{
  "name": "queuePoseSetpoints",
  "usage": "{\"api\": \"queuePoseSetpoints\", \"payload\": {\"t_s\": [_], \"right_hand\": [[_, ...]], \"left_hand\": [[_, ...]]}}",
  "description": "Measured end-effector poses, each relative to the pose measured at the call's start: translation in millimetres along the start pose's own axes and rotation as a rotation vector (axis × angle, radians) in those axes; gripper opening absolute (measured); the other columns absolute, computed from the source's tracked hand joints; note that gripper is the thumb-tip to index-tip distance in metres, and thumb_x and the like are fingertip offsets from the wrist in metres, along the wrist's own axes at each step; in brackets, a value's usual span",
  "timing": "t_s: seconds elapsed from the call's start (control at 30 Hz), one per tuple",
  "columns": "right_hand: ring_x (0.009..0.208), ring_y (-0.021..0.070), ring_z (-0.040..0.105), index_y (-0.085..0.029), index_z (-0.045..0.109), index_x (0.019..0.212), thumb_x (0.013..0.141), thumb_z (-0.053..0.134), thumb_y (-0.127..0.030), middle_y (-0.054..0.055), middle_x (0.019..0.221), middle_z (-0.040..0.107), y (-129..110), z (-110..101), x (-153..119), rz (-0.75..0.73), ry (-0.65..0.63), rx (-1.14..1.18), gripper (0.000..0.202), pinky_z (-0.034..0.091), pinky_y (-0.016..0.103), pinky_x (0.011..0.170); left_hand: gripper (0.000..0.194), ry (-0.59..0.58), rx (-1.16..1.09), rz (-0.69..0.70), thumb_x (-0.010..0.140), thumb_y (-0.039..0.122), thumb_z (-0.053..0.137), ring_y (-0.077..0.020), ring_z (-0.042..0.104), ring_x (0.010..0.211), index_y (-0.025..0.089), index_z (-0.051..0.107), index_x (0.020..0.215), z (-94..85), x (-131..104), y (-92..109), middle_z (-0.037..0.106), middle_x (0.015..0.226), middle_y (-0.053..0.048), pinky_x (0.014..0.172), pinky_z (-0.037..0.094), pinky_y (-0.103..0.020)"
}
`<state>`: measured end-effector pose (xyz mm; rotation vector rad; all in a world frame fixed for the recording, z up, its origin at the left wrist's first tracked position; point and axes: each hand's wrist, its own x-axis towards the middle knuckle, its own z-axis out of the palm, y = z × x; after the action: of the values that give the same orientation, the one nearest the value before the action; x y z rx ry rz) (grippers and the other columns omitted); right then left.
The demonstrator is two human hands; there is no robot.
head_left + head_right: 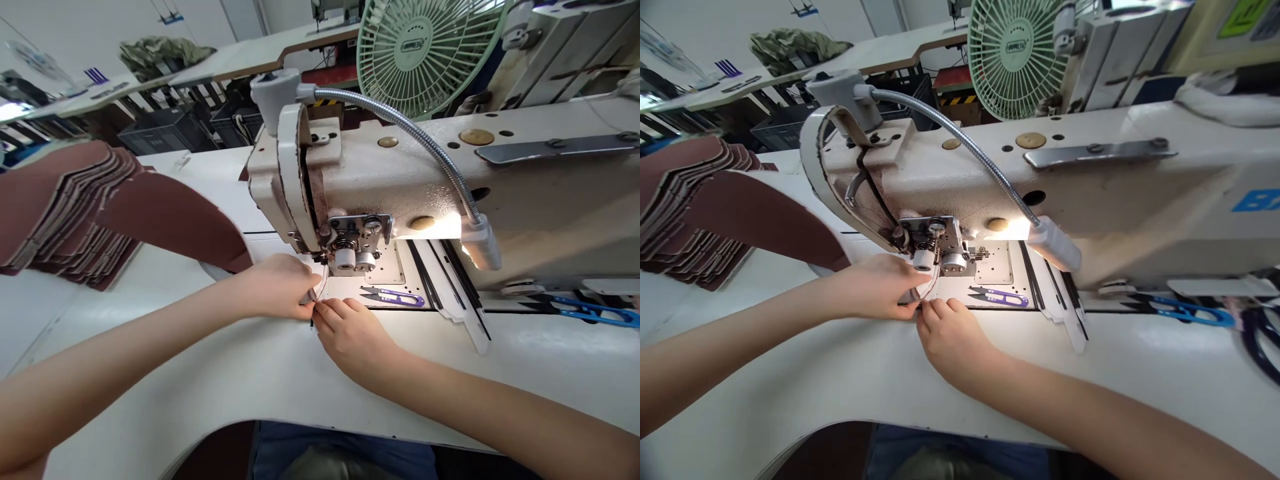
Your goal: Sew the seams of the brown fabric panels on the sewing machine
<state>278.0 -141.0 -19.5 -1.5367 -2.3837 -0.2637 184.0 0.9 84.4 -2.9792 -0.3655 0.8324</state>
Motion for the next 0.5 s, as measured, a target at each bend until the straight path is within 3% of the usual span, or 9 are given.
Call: {"api": "queuePoseSetpoints", "payload": {"t_s": [0.2,0.37,0.5], "right_hand": [[0.099,0.0246,0.057,-0.004,0.063,0.111,0.087,0.049,-0.007,0.017,0.111,0.066,5,2,-2,-0.002,0.082,0.038,0.029,0.044,0.034,0.069],[0.092,0.0229,0.057,-0.004,0.064,0.109,0.084,0.047,-0.004,0.013,0.101,0.068,7,3,-2,0.015,0.087,0.095,0.03,0.043,0.033,0.066],[0.095,0.0248,0.056,-0.002,0.064,0.107,0.083,0.047,-0.005,0.015,0.101,0.068,5,2,-2,0.007,0.106,0.09,0.03,0.043,0.034,0.067]], "left_hand": [[0.018,0.08,-0.107,-0.044,0.083,0.035,0.05,-0.0167,0.052,0.056,0.025,0.065,0.084,6.4,4,-13,0.054,0.058,0.001,0.05,0.024,-0.027],[0.035,0.107,-0.113,0.058,0.091,0.029,0.043,-0.0141,0.05,0.058,0.022,0.067,0.066,14.4,-1,-4,0.057,0.063,0.0,0.054,0.027,-0.027],[0.021,0.2,-0.108,-0.004,0.086,0.037,0.052,-0.0179,0.057,0.068,0.022,0.066,0.091,19.8,-6,-2,0.064,0.073,-0.001,0.057,0.032,-0.027]]}}
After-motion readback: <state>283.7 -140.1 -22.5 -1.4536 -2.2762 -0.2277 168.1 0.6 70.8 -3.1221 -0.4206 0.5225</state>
